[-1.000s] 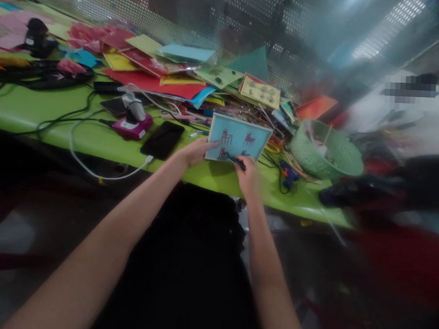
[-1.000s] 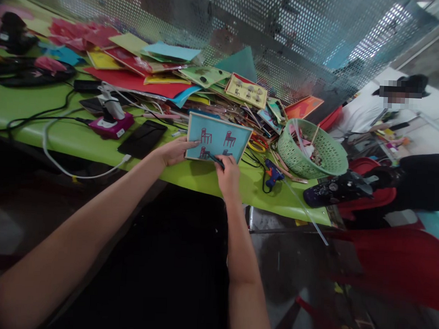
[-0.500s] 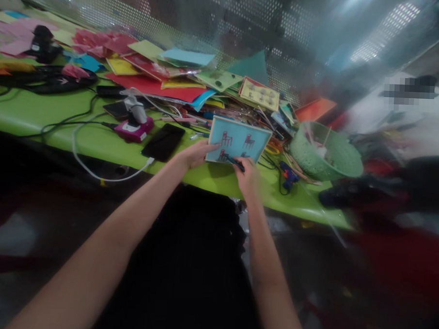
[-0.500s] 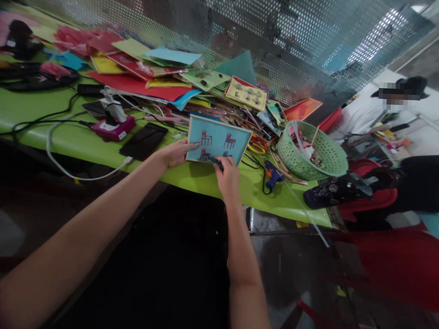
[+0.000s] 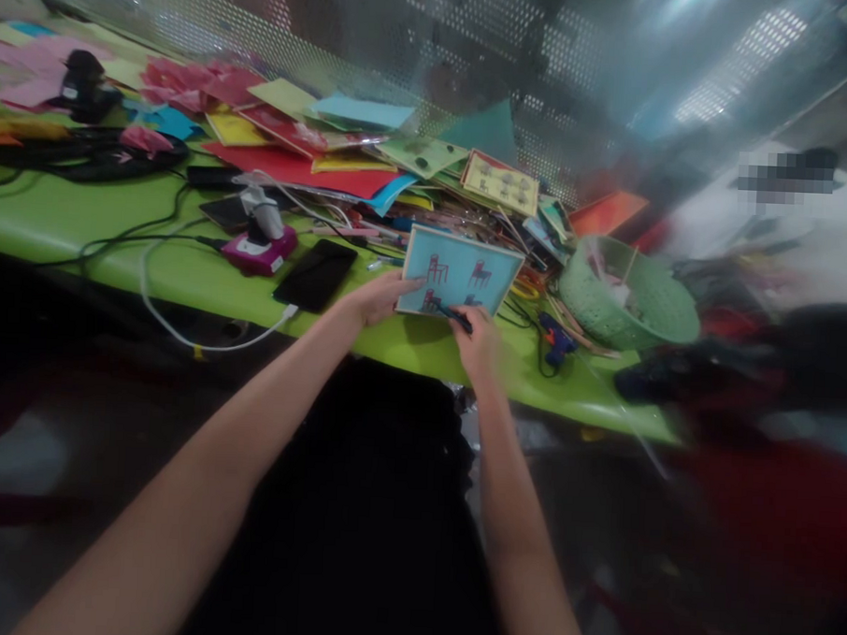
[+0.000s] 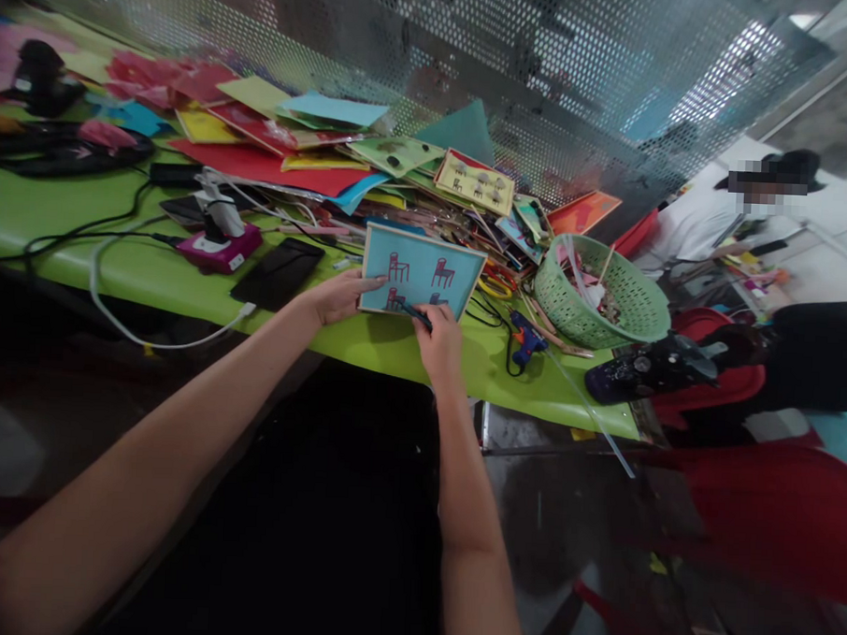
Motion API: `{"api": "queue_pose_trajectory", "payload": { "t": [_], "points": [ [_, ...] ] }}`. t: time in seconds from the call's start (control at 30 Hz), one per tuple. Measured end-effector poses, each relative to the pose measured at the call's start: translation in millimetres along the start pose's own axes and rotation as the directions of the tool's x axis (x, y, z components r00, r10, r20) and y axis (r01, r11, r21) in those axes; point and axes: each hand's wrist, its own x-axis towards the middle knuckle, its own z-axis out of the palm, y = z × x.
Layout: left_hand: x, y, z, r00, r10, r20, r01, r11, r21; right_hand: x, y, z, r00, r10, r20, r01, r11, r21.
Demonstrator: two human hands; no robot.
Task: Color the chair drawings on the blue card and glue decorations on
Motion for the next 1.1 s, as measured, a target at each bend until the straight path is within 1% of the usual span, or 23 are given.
{"api": "queue_pose_trajectory", "payload": {
  "t": [0.17, 0.33, 0.5, 0.7, 0.97, 1.1],
  "points": [
    [0.3, 0.0, 0.2, 1.000, 0.004, 0.007, -0.004, 1.000, -0.008, 0.2, 1.1, 1.2, 1.000, -0.019, -0.025, 0.019, 1.000, 0.010],
    [-1.0, 1.3, 1.6, 1.000, 0.001, 0.001, -0.001, 1.000, -0.003, -0.5, 3.6, 2.5, 1.000, -0.031, -0.001, 0.031, 0.999, 0.012],
    [-0.2, 0.6, 1.5, 1.000, 0.001, -0.010, -0.001, 1.000, -0.011, -0.6, 4.2, 3.6, 0.999, -0.033, -0.028, 0.033, 0.999, 0.011],
    [0.1, 0.5, 0.4, 1.000, -0.006, 0.006, 0.006, 1.000, -0.006, -1.4, 2.9, 3.3, 1.000, -0.030, -0.008, 0.030, 1.000, 0.008],
    [-0.4, 1.2, 1.3, 1.000, -0.007, -0.002, 0.007, 1.000, -0.008, -2.0, 2.3, 0.3, 1.000, 0.009, 0.002, -0.009, 1.000, -0.006],
    [0.3, 0.1, 1.0, 1.000, -0.002, -0.013, 0.002, 1.000, -0.007, -2.1, 2.3, -0.5, 1.000, 0.018, -0.013, -0.018, 1.000, -0.012]
  ]
}}
